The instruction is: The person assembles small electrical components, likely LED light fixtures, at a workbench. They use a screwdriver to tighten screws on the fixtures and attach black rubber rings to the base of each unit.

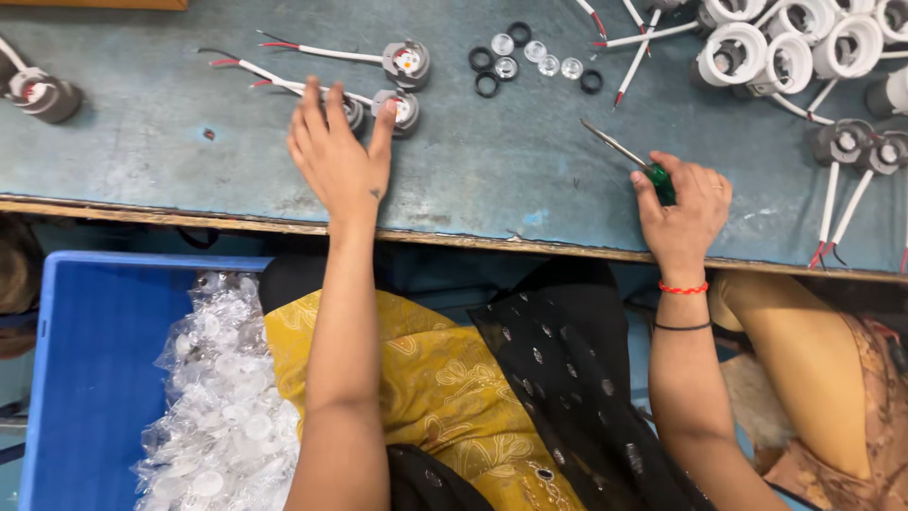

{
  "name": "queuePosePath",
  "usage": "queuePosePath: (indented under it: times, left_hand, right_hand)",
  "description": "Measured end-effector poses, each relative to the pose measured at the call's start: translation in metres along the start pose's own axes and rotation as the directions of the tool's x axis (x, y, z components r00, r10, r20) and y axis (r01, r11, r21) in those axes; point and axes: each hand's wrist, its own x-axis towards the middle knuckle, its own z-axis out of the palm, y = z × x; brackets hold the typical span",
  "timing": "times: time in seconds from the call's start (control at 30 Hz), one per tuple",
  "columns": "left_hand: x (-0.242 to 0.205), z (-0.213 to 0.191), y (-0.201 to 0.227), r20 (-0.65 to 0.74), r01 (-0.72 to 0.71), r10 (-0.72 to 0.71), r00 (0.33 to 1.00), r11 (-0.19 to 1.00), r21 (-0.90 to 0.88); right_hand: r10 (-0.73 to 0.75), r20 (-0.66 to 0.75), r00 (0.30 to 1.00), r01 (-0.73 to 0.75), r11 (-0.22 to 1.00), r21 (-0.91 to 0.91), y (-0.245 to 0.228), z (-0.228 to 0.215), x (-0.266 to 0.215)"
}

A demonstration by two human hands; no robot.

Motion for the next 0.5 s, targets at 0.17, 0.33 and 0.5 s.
queuePosePath:
  times: [0.17, 0.33, 0.5]
  left_hand:
    - [-0.029, -0.020, -0.001, 0.028, -0.029, 0.031, 0.999, 0.998, -0.063]
    - [-0.048, -0.029, 0.016, 0.085, -0.014, 0.029, 0.996, 0.985, -0.170]
    - [-0.072, -0.034, 0.040, 0.116, -0.117, 0.143, 0.983, 0.972, -0.206]
  right_hand:
    - [-0.026, -0.025, 0.999, 0.026, 1.000, -0.010, -0.001, 0.000, 0.001]
    - [0.010, -0.010, 1.000, -0.010, 1.000, -0.006, -0.004, -0.002, 0.004]
    - [0.009, -0.032, 0.999, -0.009, 1.000, -0.005, -0.008, -0.004, 0.005]
